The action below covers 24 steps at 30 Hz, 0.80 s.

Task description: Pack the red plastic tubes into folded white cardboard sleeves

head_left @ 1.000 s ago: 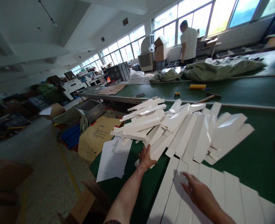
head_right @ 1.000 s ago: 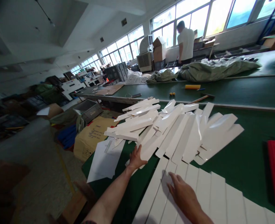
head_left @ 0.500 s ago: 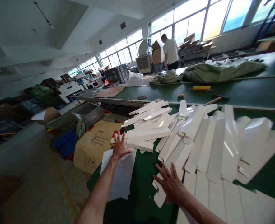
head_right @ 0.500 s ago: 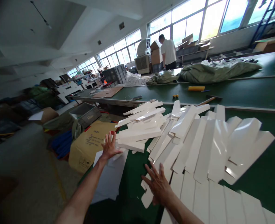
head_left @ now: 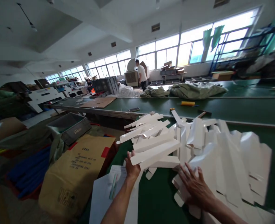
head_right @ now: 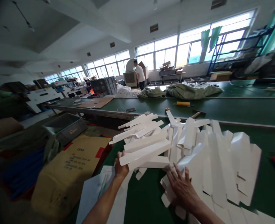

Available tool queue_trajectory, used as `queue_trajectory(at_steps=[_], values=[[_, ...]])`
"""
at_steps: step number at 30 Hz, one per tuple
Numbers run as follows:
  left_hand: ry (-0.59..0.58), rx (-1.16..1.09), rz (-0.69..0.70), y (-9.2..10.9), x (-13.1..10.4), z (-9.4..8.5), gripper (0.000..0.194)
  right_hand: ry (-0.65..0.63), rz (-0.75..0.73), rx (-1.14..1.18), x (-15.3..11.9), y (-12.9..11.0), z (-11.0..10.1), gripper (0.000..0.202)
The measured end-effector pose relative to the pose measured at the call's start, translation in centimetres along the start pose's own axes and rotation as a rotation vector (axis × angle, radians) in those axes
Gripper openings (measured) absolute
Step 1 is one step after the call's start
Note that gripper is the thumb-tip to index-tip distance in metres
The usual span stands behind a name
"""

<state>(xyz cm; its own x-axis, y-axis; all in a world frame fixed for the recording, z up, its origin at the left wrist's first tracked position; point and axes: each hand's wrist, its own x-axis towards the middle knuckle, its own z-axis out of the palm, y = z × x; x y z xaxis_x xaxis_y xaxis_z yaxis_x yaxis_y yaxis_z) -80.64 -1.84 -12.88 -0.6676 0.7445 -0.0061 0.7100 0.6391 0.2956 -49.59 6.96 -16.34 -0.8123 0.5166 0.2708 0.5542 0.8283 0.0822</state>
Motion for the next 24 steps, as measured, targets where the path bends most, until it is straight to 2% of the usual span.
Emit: queue_trajectory(at_steps=[2, 5, 7, 8, 11, 14, 16, 19, 22, 24], values=[[-0.053, -0.011, 0.047, 0.7, -0.1, 0.0, 0.064, 0.054, 0.034, -0.008, 1.3, -2.3, 0.1, 0.085], [-0.173, -0.038, 0.179, 0.1, 0.6, -1.2, 0.070, 0.095, -0.065, 0.024, 4.4, -5.4, 1.0, 0.098], [-0.251, -0.050, 0.249, -1.4, 2.0, -2.8, 0.069, 0.080, -0.079, 0.006, 6.7, -5.7, 2.1, 0.103], [-0.278, -0.049, 0.258, -2.4, 3.2, -3.8, 0.062, 0.079, -0.056, -0.025, 7.8, -5.3, 2.7, 0.099], [-0.303, -0.020, 0.224, -4.4, 8.9, -6.5, 0.034, 0.144, -0.023, -0.128, 10.0, -2.2, 4.6, 0.079], [-0.230, 0.006, 0.168, -3.7, 16.7, -7.4, 0.028, 0.193, -0.066, -0.146, 10.2, 1.2, 6.2, 0.072], [-0.108, 0.011, 0.120, -1.7, 22.1, -6.5, 0.038, 0.182, -0.103, -0.144, 9.7, 2.9, 7.1, 0.068], [0.057, 0.004, 0.045, 1.4, 28.9, -3.7, 0.064, 0.149, -0.154, -0.161, 9.0, 5.1, 8.3, 0.061], [0.109, -0.012, 0.026, 3.0, 33.5, -0.4, 0.084, 0.099, -0.138, -0.178, 8.7, 7.4, 8.9, 0.055], [0.095, -0.032, 0.055, 3.2, 35.6, 1.4, 0.086, 0.069, -0.134, -0.191, 8.7, 8.9, 9.0, 0.052]])
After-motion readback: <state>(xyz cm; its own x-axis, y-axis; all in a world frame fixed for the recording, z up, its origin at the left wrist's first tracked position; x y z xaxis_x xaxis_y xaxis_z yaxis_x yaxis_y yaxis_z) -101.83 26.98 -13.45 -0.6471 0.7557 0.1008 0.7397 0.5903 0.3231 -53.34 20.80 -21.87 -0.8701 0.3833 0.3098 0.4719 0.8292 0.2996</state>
